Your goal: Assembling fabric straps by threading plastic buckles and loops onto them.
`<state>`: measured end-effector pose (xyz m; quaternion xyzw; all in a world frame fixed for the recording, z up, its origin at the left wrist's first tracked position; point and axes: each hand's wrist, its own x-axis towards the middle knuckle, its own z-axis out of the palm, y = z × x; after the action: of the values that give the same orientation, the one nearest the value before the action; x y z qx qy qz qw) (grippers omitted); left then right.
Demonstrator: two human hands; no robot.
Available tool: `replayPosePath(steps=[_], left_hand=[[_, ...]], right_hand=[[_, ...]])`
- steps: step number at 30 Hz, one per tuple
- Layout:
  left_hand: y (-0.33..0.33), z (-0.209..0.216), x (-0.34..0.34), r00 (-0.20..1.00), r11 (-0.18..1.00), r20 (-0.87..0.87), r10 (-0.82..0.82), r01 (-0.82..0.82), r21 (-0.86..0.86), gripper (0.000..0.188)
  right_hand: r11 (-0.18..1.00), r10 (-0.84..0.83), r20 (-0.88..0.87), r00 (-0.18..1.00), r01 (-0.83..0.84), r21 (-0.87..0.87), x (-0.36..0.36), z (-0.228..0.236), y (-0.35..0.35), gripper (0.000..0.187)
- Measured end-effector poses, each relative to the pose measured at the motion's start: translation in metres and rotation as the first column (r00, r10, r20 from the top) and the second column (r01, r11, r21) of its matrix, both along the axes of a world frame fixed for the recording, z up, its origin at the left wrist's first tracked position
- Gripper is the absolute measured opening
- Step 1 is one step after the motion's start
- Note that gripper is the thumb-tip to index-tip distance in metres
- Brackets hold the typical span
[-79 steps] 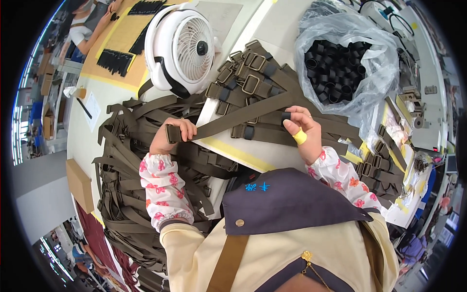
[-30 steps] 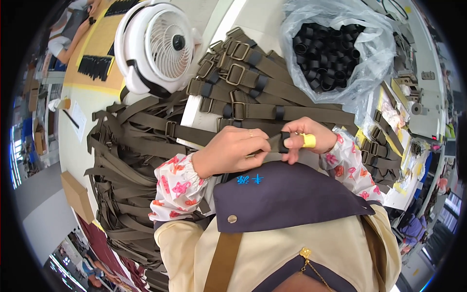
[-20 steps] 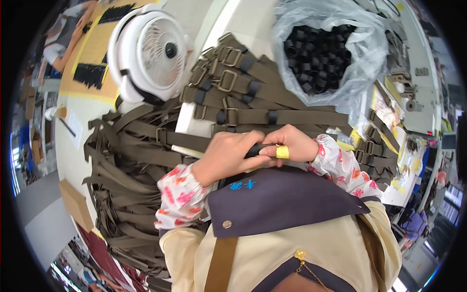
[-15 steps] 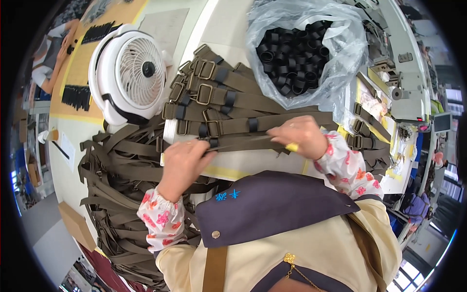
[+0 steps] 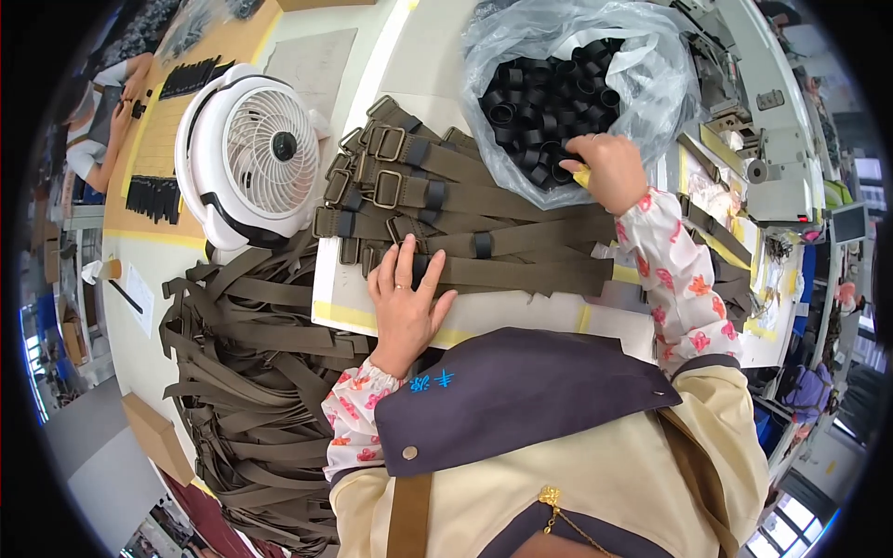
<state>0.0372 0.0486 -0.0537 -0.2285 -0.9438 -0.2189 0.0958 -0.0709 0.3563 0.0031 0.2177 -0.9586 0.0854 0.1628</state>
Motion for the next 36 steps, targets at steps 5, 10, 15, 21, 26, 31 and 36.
replayPosePath(steps=[5, 10, 15, 21, 26, 31, 36], left_hand=[[0.001, 0.017, 0.003, 0.998, 0.9, 0.032, 0.062, -0.07, 0.43, 0.028], [0.024, 0.054, 0.001, 0.831, 0.446, 0.501, -0.241, -0.364, 0.818, 0.022], [0.025, 0.054, 0.003, 0.727, 0.322, 0.545, -0.417, -0.443, 0.837, 0.014], [0.01, 0.056, 0.01, 0.856, 0.483, 0.374, -0.356, -0.174, 0.858, 0.009], [0.002, 0.045, 0.011, 0.85, 0.513, 0.325, -0.414, -0.077, 0.855, 0.012], [0.0, 0.034, 0.025, 0.751, 0.439, 0.519, -0.409, -0.336, 0.833, 0.012], [-0.016, 0.036, 0.017, 0.773, 0.57, 0.549, -0.318, -0.307, 0.762, 0.016]], right_hand=[[0.979, 0.17, 0.086, 0.982, -0.158, -0.125, 0.012, 0.005, -0.027, 0.01], [0.773, 0.55, 0.005, 0.835, -0.507, -0.381, 0.053, 0.025, -0.07, 0.025], [0.677, 0.62, -0.055, 0.782, -0.569, -0.467, 0.064, 0.012, -0.089, 0.031], [0.462, 0.596, 0.264, 0.758, -0.054, -0.885, 0.081, 0.016, -0.103, 0.028], [0.631, 0.647, 0.731, 0.217, 0.387, -0.672, 0.07, 0.032, -0.102, 0.026], [0.658, 0.641, 0.74, 0.203, 0.351, -0.666, 0.075, 0.02, -0.109, 0.016], [0.578, 0.598, 0.688, 0.412, 0.373, -0.726, 0.088, -0.002, -0.128, 0.016]])
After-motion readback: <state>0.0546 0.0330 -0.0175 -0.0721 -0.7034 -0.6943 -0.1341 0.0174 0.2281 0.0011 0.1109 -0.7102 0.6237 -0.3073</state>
